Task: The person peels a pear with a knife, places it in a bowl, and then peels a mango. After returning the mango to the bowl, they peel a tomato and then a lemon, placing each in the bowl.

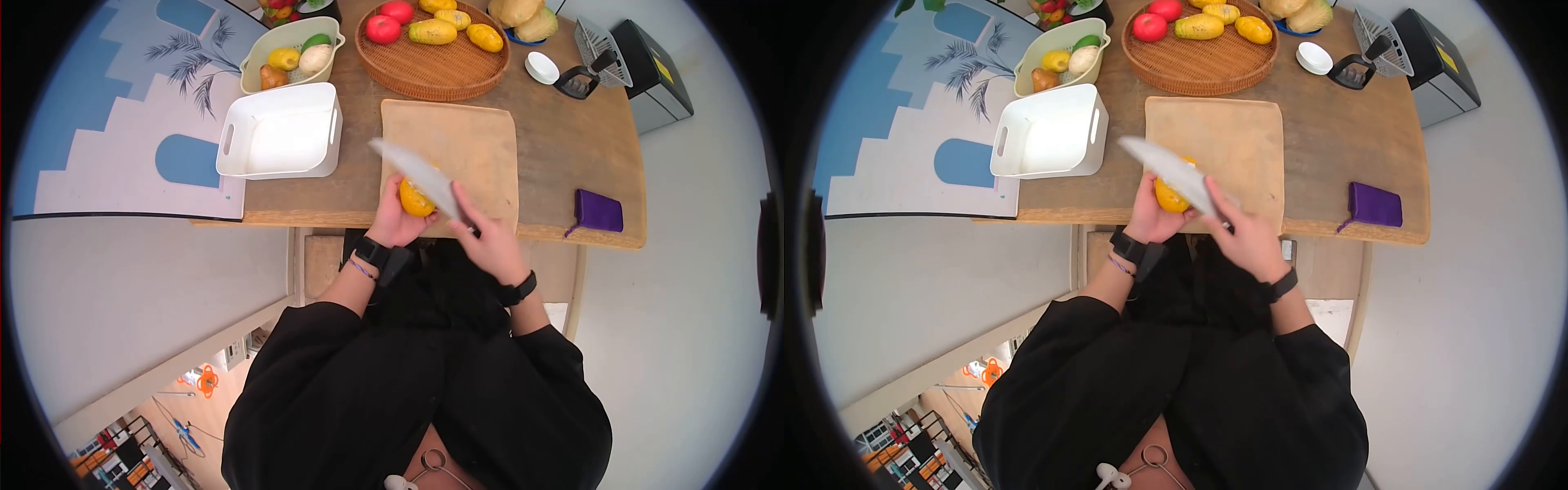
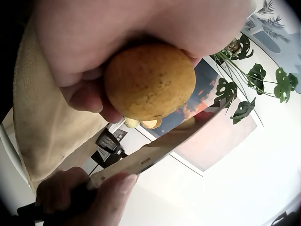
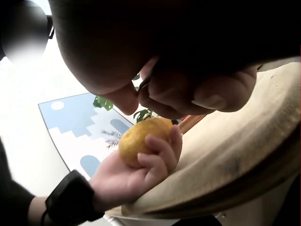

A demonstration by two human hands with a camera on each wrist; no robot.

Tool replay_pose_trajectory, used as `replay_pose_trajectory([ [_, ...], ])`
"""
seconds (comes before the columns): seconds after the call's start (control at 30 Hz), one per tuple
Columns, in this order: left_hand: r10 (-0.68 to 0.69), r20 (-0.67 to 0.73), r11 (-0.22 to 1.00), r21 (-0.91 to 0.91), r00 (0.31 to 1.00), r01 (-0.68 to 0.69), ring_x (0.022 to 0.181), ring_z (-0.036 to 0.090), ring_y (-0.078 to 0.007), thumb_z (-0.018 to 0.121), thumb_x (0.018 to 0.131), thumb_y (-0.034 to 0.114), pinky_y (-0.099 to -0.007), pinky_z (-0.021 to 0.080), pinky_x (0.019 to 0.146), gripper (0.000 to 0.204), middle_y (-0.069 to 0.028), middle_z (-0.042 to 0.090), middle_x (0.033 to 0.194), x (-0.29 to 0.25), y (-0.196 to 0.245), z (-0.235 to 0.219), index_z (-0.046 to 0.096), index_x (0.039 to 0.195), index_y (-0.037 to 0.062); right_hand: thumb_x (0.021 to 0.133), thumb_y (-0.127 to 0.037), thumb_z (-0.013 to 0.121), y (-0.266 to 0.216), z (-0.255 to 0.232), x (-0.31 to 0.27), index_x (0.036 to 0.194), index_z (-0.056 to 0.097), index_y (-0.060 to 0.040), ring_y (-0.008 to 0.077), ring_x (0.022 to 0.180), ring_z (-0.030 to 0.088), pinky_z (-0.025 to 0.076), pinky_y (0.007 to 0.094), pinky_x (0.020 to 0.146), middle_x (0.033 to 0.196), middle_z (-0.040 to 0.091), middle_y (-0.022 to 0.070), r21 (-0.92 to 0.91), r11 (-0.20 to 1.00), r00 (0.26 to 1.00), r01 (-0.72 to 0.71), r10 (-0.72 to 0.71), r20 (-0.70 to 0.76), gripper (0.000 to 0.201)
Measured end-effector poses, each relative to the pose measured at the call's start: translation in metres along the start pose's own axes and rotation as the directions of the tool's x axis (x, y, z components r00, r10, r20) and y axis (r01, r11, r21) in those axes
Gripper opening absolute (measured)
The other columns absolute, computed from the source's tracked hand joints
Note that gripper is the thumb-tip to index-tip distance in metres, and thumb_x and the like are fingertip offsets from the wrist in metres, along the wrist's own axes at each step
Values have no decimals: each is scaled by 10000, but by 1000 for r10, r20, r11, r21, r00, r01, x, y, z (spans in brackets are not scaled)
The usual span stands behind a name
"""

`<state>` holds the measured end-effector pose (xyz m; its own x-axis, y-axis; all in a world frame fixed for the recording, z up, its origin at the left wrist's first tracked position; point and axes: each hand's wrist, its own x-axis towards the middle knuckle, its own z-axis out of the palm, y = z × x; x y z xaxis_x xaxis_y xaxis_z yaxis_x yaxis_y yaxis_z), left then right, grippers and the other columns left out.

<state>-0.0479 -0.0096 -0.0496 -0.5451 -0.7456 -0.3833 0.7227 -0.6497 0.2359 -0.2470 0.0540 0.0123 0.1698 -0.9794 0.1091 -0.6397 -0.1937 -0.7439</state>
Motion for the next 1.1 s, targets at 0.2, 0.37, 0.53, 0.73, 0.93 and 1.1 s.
replay_pose_trajectory([
  [0.2,-58,110,998,-28,992,61,946,684,-274,447,1022,656,-402,590,833,664,-167,695,1098,6,8,-10,613,1255,56,952,-417,708,-16,16,-13,1563,440,-406,321,524,635,518,419,502,607,602,117,-279,945,982,170,-138,129,667],
  [0.37,-37,105,999,-8,994,38,914,671,-244,414,968,790,-376,586,801,808,-150,689,1069,6,7,-11,612,1252,59,955,-422,701,-10,25,-11,1562,436,-408,314,522,637,519,417,497,603,601,112,-311,924,975,221,-198,104,663],
  [0.53,-28,2,1000,-13,1000,28,923,672,-258,428,1004,720,-408,585,823,718,-137,690,1073,0,6,2,610,1267,77,961,-433,694,-6,26,-6,1567,432,-401,331,560,660,534,425,529,653,640,129,-334,929,983,161,-123,133,662],
  [0.73,-36,-11,999,-11,999,35,780,611,-268,412,1041,621,-393,498,709,599,-152,675,1097,-4,11,4,597,1298,113,986,-416,655,25,8,29,1558,459,-347,383,799,724,573,424,734,903,739,183,-35,987,988,-155,155,0,609],
  [0.93,-86,59,996,-28,995,88,778,607,-284,405,1045,598,-395,494,714,589,-171,670,1102,-2,12,-5,590,1301,101,989,-419,655,15,1,24,1554,467,-350,363,817,729,577,404,766,919,743,182,72,992,990,-102,108,-93,599],
  [1.1,-48,117,993,-102,992,60,1027,701,-329,411,1044,584,-498,562,953,619,-203,699,1164,6,6,-14,590,1298,48,972,-438,678,-25,4,-2,1556,458,-388,348,623,692,565,436,598,710,690,147,-203,978,994,48,-28,102,625],
])
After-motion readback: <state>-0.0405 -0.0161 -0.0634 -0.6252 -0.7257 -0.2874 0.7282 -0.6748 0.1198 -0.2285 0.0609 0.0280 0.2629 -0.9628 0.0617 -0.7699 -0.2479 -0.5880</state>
